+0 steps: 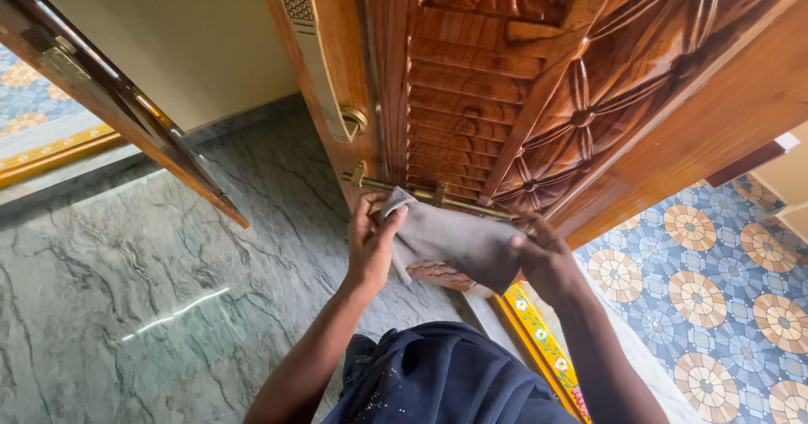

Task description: The person wipes the surface of a wooden door with a cloth. They clean the door handle, the carved panels, and the door frame systematically.

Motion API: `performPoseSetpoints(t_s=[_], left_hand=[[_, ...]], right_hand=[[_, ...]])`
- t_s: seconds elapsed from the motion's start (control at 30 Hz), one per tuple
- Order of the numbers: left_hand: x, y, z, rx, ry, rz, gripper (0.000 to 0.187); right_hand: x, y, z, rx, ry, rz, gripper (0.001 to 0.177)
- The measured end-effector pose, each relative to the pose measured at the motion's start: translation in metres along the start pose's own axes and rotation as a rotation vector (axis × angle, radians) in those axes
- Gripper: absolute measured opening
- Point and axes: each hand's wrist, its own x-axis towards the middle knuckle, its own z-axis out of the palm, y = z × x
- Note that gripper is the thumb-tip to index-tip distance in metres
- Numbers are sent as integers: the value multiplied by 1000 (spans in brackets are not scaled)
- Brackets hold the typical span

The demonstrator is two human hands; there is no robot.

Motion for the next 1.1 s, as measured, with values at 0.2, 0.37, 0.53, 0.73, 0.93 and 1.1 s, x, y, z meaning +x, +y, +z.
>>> performPoseSetpoints(t_s=[0.2, 0.37, 0.53, 0.73, 0.93, 1.1], left_hand=[[15, 2, -19, 72, 37, 73, 22], [35, 49, -15, -361, 43, -103, 23], [52, 96, 2, -307, -111, 158, 34], [106, 149, 24, 741, 142, 774, 22], [157, 140, 67, 241, 145, 627, 40], [161, 111, 75, 681, 157, 1228, 70]], right_hand=[[-4, -29, 5, -181, 131, -176, 45], [0, -69, 17, -374, 26, -302, 28], [2, -119, 71, -1146, 251, -930, 22], [34, -150, 100, -1259, 535, -1202, 20], [98, -143, 102, -1345, 632, -1490, 34], [108, -124, 98, -1717, 547, -1523, 49]])
